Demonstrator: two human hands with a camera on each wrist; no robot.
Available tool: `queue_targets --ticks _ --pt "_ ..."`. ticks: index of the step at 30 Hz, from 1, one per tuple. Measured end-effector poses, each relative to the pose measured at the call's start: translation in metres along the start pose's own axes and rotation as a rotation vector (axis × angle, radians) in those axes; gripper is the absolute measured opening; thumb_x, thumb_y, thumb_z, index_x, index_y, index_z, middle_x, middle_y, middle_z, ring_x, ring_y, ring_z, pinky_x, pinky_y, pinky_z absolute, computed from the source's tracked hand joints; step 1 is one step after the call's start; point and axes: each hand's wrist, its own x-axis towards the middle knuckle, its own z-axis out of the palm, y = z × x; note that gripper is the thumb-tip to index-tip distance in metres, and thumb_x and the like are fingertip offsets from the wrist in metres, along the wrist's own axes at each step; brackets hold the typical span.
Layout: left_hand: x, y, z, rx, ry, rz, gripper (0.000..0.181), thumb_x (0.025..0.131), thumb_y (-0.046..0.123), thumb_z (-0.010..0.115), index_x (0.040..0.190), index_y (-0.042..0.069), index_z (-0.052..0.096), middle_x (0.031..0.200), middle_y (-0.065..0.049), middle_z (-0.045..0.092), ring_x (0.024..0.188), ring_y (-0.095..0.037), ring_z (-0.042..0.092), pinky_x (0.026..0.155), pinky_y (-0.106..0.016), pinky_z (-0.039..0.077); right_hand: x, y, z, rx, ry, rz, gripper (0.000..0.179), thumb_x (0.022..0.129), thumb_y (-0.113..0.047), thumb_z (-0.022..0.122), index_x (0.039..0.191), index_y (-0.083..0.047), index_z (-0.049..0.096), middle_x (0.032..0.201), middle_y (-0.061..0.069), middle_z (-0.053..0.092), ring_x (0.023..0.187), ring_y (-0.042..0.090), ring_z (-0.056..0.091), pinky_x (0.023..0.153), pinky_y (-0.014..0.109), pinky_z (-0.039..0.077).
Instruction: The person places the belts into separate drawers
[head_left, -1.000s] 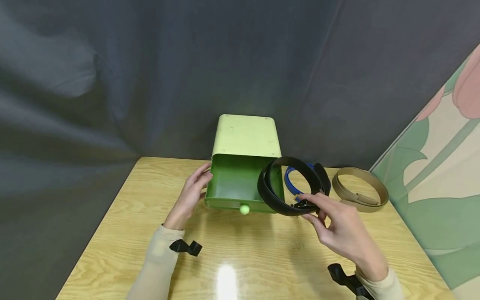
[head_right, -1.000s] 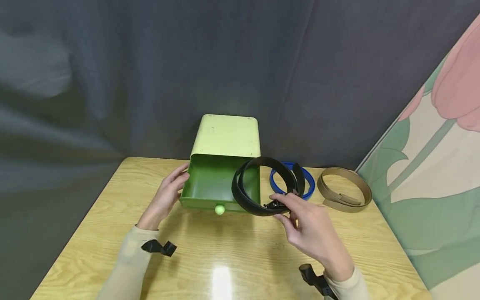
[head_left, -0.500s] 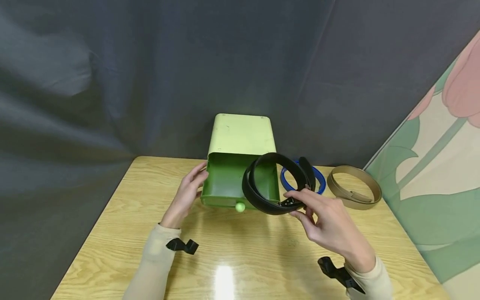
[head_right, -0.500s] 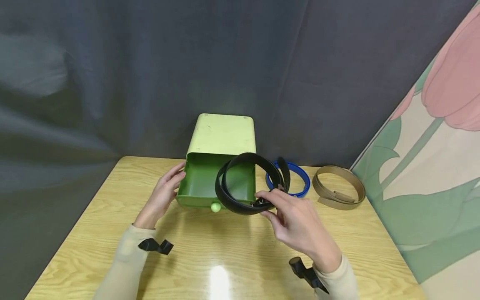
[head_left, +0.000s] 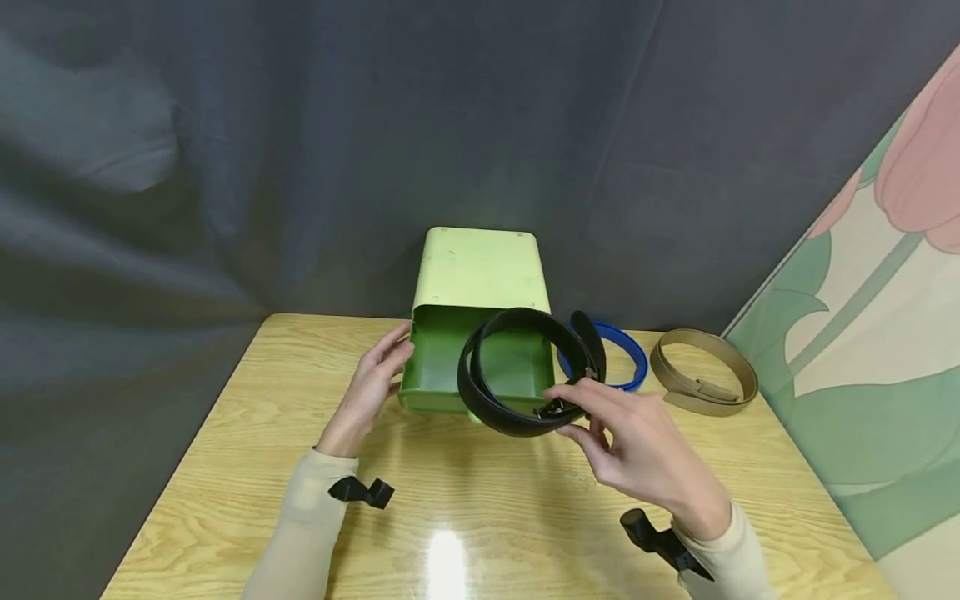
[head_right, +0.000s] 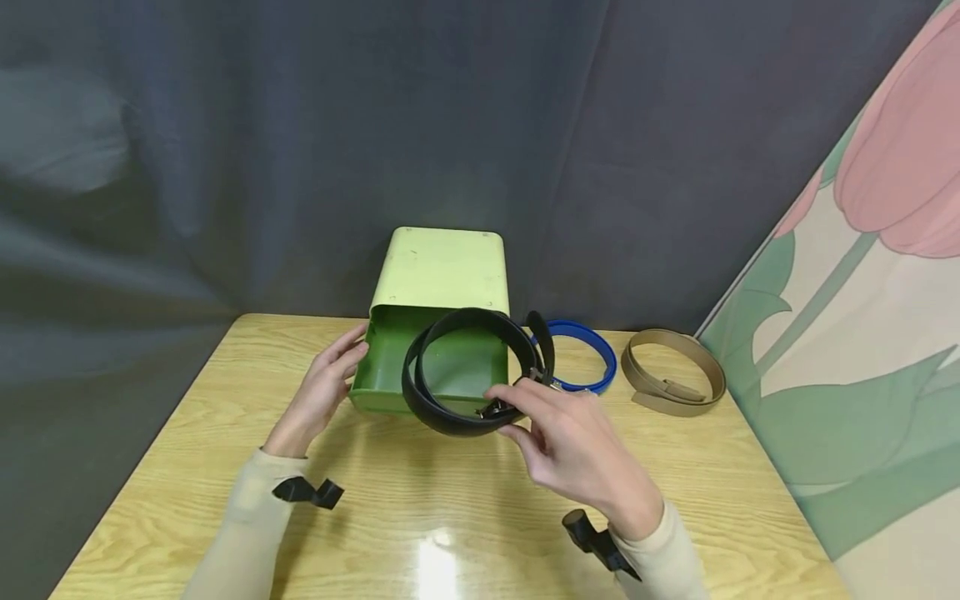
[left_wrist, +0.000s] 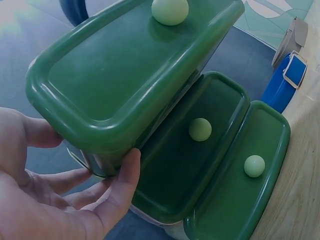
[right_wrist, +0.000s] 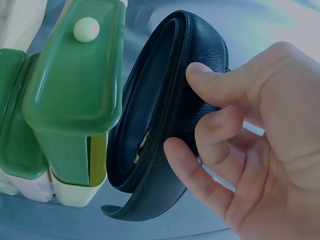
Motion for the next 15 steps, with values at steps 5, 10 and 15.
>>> queue_targets --ticks 5,10,15 --pt "0.000 -0.001 0.000 -0.016 -0.002 -0.007 0.060 0.115 0.032 0.045 0.170 0.019 0.029 0.168 -0.012 0.042 0.138 -0.033 0.052 0.107 -0.045 0.044 0.003 -0.001 0.001 0.029 0.023 -0.019 0.049 0.080 -0.002 0.086 0.126 -0.014 0.073 0.085 -0.013 0.066 0.061 -0.011 0.051 0.052 0.005 0.032" --pt "0.000 -0.001 0.000 -0.032 0.005 -0.008 0.058 0.115 0.031 0.045 0.170 0.020 0.030 0.167 -0.010 0.043 0.138 -0.032 0.053 0.102 -0.036 0.047 0.007 -0.003 0.004 0.065 0.020 -0.039 0.051 0.080 -0.001 0.087 0.126 -0.016 0.072 0.089 -0.012 0.068 0.063 -0.010 0.055 0.054 0.006 0.035" --pt "0.000 -0.001 0.000 -0.021 0.000 -0.007 0.058 0.115 0.033 0.044 0.170 0.020 0.030 0.167 -0.011 0.043 0.137 -0.030 0.054 0.099 -0.033 0.048 0.011 -0.006 0.007 0.084 0.011 -0.045 0.049 0.082 -0.001 0.087 0.126 -0.016 0.072 0.085 -0.014 0.063 0.063 -0.010 0.054 0.056 0.006 0.037"
